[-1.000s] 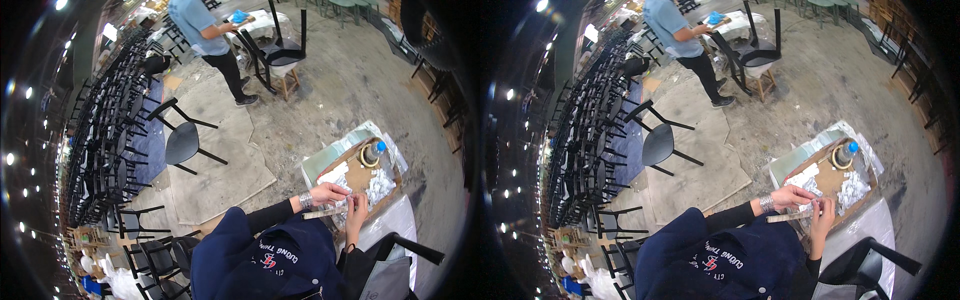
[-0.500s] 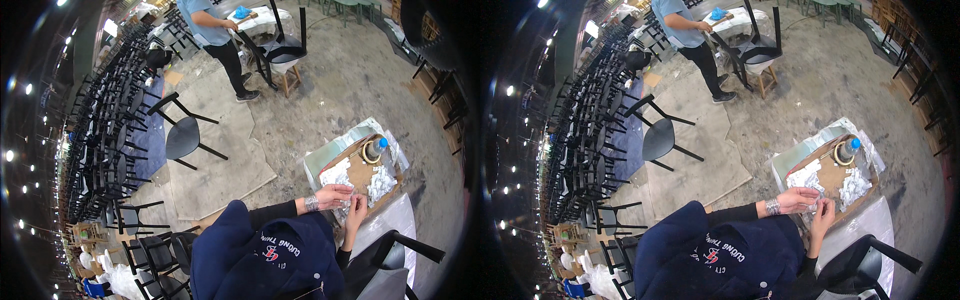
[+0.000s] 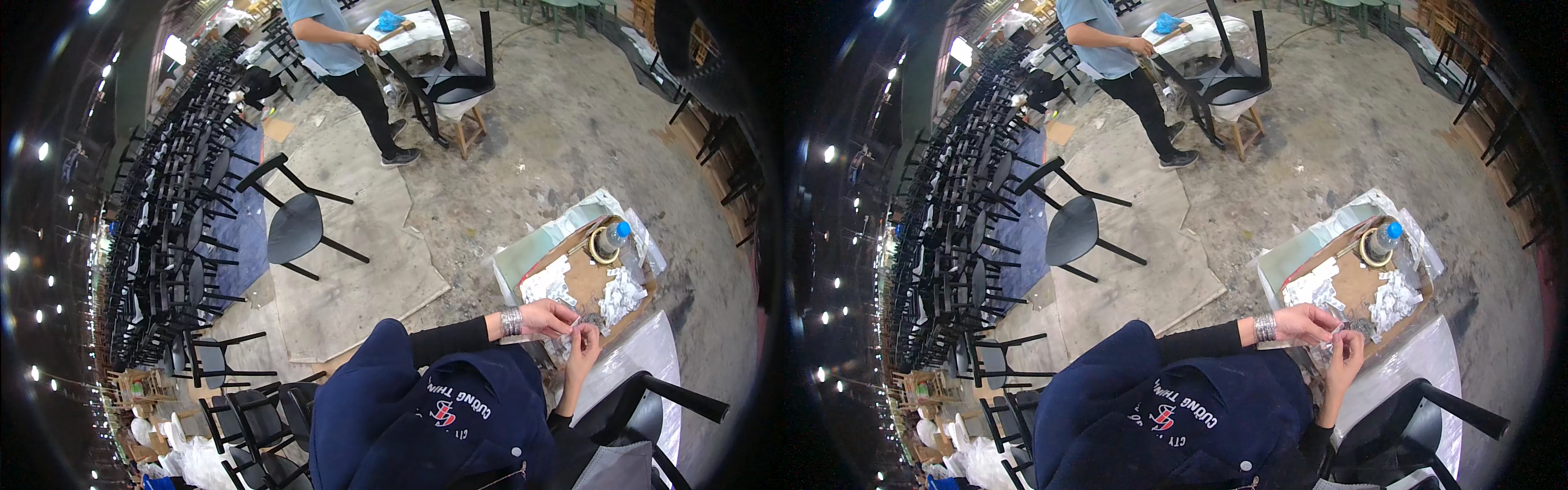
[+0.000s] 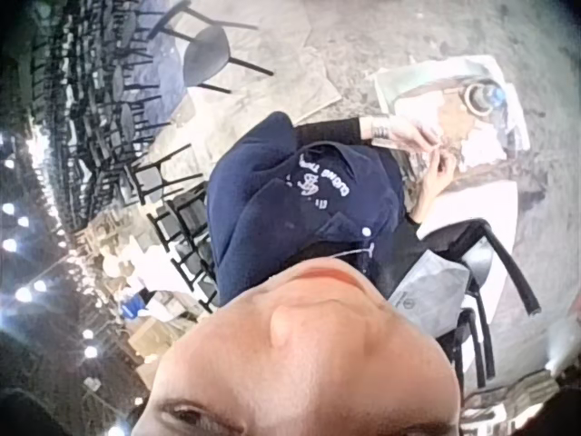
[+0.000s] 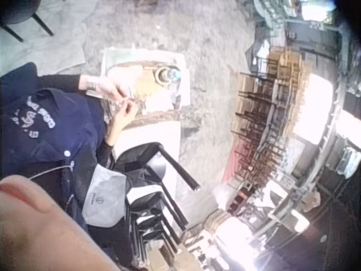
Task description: The person applies small white labels to the underside of black chairs using a hammer to secure them. The person repeatedly picks up chairs, places them upside down, hammers the labels, and sets the chairs upright.
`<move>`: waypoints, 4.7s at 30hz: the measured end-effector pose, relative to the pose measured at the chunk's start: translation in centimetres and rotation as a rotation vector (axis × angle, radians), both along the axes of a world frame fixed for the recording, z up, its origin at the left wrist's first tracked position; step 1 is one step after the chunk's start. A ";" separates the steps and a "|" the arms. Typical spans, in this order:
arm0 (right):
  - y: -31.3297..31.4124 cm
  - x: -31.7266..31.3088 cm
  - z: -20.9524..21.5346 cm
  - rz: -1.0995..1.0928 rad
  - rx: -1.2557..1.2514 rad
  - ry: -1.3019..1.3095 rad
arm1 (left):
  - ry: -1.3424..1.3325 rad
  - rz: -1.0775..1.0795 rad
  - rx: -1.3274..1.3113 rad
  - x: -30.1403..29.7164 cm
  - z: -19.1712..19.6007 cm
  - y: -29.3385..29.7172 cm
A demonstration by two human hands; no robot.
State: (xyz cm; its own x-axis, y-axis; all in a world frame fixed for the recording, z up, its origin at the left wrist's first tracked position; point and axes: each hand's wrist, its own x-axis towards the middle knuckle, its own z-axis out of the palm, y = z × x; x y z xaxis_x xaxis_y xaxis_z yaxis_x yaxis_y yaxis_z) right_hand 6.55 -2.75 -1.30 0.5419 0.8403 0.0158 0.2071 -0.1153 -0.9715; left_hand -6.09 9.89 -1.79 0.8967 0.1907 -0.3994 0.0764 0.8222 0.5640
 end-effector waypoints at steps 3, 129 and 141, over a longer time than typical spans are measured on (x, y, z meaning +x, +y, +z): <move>-0.4 -0.1 -1.5 0.024 0.027 0.072 | -0.019 -0.022 0.011 -0.1 0.0 -0.1; 0.1 -1.8 -2.9 -0.072 0.154 0.240 | 0.205 0.488 0.358 -0.2 -1.5 -0.7; 0.2 -2.8 -3.9 -0.193 0.132 0.344 | 0.251 0.526 0.411 -0.3 -2.1 -0.9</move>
